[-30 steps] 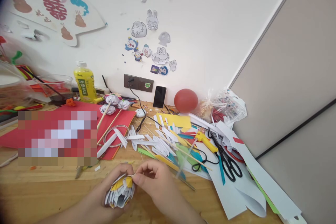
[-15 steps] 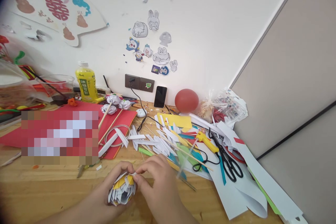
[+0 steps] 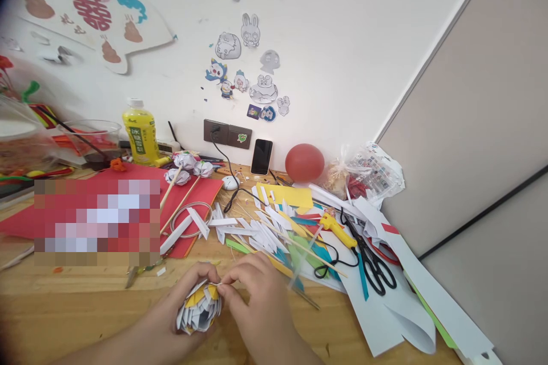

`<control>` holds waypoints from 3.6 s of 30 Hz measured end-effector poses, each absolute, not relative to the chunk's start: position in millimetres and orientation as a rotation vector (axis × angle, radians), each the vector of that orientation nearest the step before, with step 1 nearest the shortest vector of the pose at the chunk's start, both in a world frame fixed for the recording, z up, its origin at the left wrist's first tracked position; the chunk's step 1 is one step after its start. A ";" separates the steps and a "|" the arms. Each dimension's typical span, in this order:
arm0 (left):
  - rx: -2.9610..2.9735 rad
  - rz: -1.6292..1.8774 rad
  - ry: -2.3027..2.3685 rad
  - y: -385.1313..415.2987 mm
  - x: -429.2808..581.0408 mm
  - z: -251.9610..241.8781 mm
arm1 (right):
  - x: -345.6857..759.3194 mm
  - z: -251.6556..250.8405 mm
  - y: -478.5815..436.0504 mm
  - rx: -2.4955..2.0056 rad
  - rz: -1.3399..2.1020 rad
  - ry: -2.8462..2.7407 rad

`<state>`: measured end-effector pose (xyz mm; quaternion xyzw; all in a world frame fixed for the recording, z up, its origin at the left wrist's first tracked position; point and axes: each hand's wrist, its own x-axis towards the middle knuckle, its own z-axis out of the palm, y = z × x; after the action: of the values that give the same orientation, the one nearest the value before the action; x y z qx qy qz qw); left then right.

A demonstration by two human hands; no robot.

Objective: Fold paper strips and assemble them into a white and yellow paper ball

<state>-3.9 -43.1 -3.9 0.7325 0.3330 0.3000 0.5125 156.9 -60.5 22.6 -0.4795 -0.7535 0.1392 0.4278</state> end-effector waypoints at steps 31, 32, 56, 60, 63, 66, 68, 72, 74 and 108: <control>1.772 0.721 0.840 -42.5 -4.4 -4.6 | 146.4 20.5 -65.9 -1.132 0.164 -1.818; 1.772 0.721 0.837 -42.3 -4.2 -4.6 | 146.3 20.1 -65.9 -1.130 0.171 -1.815; 1.765 0.766 0.810 -41.8 -3.7 -7.9 | 149.9 19.2 -67.5 -1.182 0.077 -1.872; 1.768 0.765 0.815 -42.4 -4.4 -8.4 | 149.9 19.3 -67.8 -1.183 0.064 -1.901; 1.768 0.774 0.819 -41.8 -4.4 -8.2 | 148.5 18.4 -68.1 -1.195 0.086 -1.934; 1.751 0.770 0.809 -41.7 -3.6 -8.6 | 146.4 16.9 -68.0 -1.202 0.089 -1.950; 1.717 0.788 0.815 -41.5 -2.7 -9.5 | 146.0 17.0 -67.4 -1.199 0.087 -1.950; 1.575 0.830 0.790 -37.9 -1.0 -10.4 | 152.7 22.8 -65.1 -1.173 0.106 -1.892; 1.507 0.812 0.712 -34.2 -0.9 -10.1 | 159.3 27.1 -63.4 -1.200 0.131 -1.789; 1.908 0.755 0.834 -37.2 3.1 -4.2 | 153.1 19.3 -57.7 -1.283 0.529 -1.777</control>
<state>3.1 -37.2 -4.2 0.7707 0.3369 0.3050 0.4466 153.1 -57.7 19.3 -0.5139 -0.7120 0.2121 0.4289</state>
